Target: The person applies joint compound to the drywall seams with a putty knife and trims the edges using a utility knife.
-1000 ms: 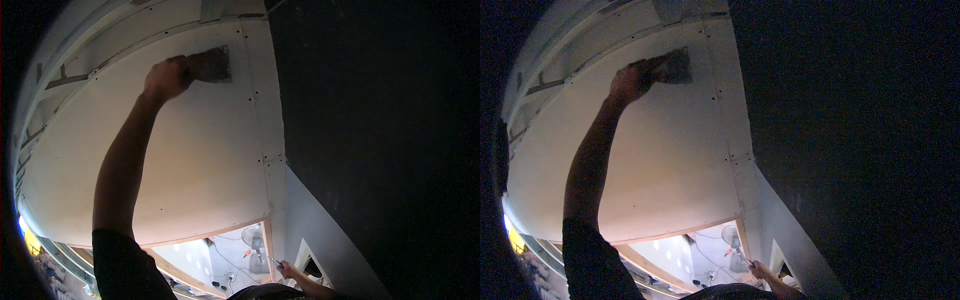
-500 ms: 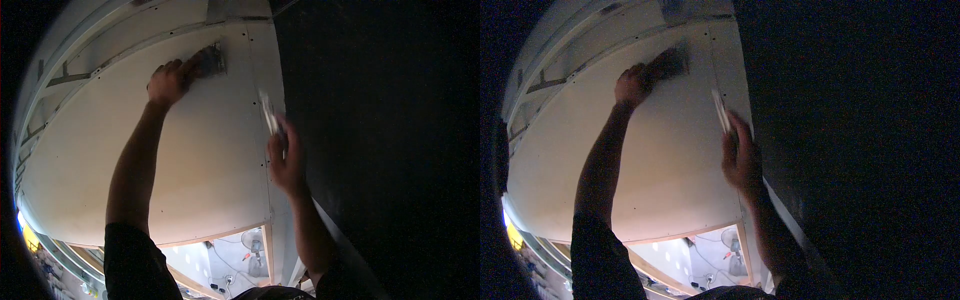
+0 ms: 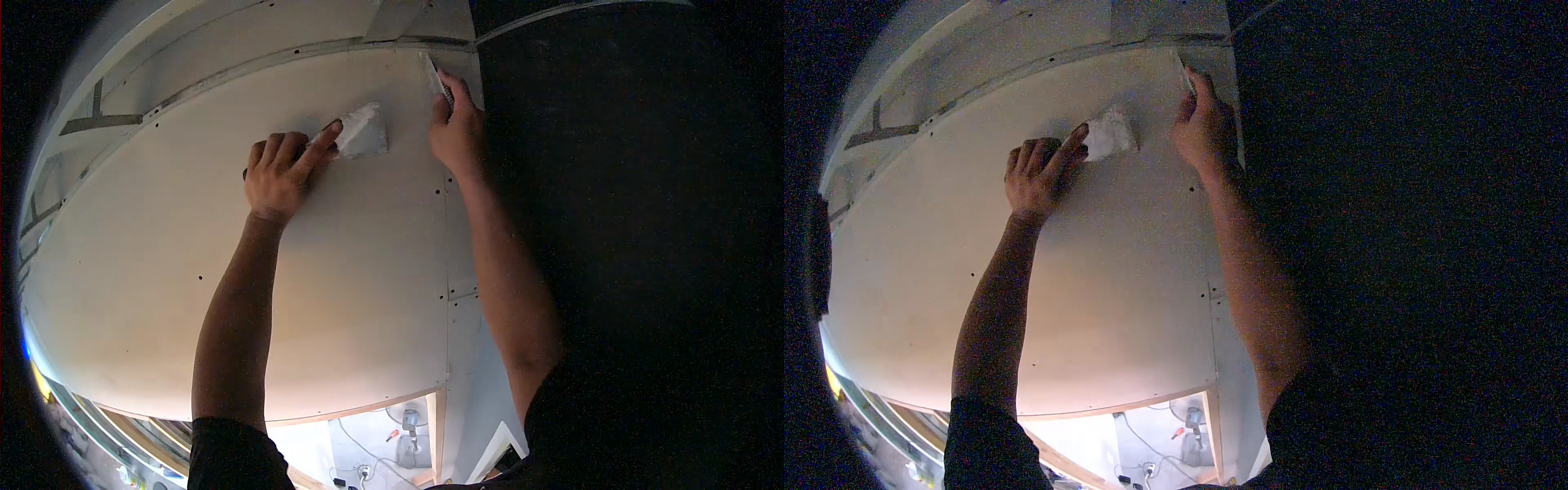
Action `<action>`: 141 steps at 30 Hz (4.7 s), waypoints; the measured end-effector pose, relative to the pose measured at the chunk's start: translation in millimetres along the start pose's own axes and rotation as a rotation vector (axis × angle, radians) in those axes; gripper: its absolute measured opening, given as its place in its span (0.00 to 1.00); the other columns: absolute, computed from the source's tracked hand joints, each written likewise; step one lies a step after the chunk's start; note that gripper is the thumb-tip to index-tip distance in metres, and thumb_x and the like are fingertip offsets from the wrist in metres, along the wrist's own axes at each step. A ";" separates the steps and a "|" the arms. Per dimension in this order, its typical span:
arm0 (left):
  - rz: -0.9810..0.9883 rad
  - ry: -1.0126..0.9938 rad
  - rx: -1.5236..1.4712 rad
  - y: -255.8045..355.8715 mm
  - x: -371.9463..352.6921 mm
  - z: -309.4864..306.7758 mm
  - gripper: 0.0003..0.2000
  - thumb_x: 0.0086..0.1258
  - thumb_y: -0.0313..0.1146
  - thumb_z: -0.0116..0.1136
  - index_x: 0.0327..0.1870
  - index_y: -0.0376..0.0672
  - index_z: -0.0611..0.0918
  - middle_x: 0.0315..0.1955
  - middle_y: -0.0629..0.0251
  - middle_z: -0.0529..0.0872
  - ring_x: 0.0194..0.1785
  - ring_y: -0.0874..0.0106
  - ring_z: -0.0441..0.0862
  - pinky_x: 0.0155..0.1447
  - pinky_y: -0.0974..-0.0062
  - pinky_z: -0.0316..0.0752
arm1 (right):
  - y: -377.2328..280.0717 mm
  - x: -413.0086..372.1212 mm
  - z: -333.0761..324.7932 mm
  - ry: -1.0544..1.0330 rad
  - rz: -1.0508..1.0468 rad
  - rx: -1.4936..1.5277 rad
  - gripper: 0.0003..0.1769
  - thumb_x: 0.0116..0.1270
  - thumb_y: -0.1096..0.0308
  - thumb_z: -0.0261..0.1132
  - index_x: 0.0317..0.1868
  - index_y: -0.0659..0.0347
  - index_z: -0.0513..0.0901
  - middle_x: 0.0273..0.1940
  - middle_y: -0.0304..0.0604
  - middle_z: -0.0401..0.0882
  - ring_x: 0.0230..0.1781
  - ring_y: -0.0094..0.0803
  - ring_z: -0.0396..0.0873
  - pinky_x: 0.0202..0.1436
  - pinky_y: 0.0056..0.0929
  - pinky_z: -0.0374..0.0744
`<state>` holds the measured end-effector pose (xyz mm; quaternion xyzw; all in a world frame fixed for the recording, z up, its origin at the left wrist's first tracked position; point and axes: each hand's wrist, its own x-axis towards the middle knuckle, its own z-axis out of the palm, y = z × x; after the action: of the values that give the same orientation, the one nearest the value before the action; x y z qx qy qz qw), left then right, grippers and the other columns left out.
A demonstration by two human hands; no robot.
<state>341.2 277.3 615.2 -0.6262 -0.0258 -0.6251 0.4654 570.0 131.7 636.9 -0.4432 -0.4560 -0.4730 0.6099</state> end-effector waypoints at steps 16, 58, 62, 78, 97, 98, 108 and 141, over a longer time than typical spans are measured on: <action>0.044 0.050 -0.022 -3.9 -5.4 6.3 0.27 0.65 0.46 0.69 0.67 0.69 0.79 0.36 0.73 0.84 0.41 0.68 0.81 0.46 0.65 0.75 | -24.7 5.2 10.4 -0.155 0.087 -0.300 0.22 0.77 0.68 0.55 0.70 0.53 0.68 0.46 0.58 0.86 0.48 0.55 0.86 0.51 0.50 0.84; 0.051 0.107 -0.089 -8.6 -4.2 8.4 0.23 0.64 0.46 0.71 0.62 0.69 0.83 0.31 0.80 0.81 0.37 0.77 0.79 0.40 0.73 0.73 | -42.3 2.0 -34.8 -0.461 0.157 -0.488 0.22 0.76 0.66 0.56 0.68 0.47 0.69 0.39 0.57 0.86 0.41 0.53 0.88 0.43 0.50 0.85; 0.042 0.117 -0.097 -10.6 -6.2 12.8 0.22 0.64 0.46 0.70 0.62 0.69 0.83 0.32 0.79 0.81 0.37 0.76 0.79 0.41 0.72 0.74 | -44.2 -8.5 -37.2 -0.494 0.172 -0.483 0.22 0.77 0.66 0.56 0.68 0.48 0.68 0.37 0.57 0.86 0.39 0.51 0.88 0.41 0.48 0.85; 0.031 0.049 -0.093 -16.2 -11.3 24.2 0.24 0.64 0.42 0.70 0.63 0.63 0.83 0.37 0.72 0.85 0.41 0.68 0.82 0.44 0.66 0.75 | -36.6 -29.0 -32.3 -0.575 0.195 -0.485 0.20 0.78 0.67 0.54 0.67 0.48 0.67 0.37 0.55 0.86 0.37 0.50 0.88 0.41 0.48 0.85; 0.030 0.107 -0.102 -77.0 -16.4 41.5 0.24 0.66 0.46 0.68 0.65 0.73 0.81 0.33 0.78 0.82 0.39 0.77 0.80 0.44 0.72 0.76 | -76.1 -86.5 -17.7 -0.710 0.270 -0.595 0.21 0.80 0.64 0.54 0.70 0.46 0.67 0.25 0.44 0.82 0.21 0.31 0.83 0.19 0.31 0.76; 0.027 0.102 -0.091 -79.0 -16.4 42.4 0.24 0.66 0.46 0.68 0.65 0.73 0.81 0.33 0.78 0.82 0.39 0.77 0.81 0.44 0.72 0.76 | -76.8 -88.9 -17.3 -0.715 0.274 -0.597 0.21 0.80 0.64 0.54 0.70 0.46 0.67 0.25 0.44 0.82 0.21 0.31 0.83 0.19 0.31 0.76; 0.046 0.092 -0.070 -108.7 -22.5 55.5 0.24 0.66 0.46 0.67 0.66 0.72 0.81 0.32 0.77 0.82 0.39 0.75 0.81 0.44 0.71 0.76 | -75.5 -120.4 -1.8 -0.751 0.241 -0.591 0.22 0.77 0.67 0.58 0.68 0.49 0.69 0.21 0.43 0.80 0.18 0.33 0.82 0.18 0.32 0.76; -0.029 0.050 -0.126 -120.3 24.4 51.7 0.17 0.67 0.35 0.64 0.57 0.51 0.85 0.37 0.66 0.83 0.43 0.63 0.79 0.48 0.61 0.72 | -58.6 -247.0 -35.2 -0.840 0.381 -0.395 0.31 0.74 0.72 0.58 0.75 0.57 0.62 0.44 0.58 0.82 0.41 0.53 0.84 0.45 0.46 0.84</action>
<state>311.8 363.7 712.2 -0.6381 0.0160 -0.6475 0.4163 483.5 130.7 395.7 -0.7778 -0.4750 -0.2109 0.3536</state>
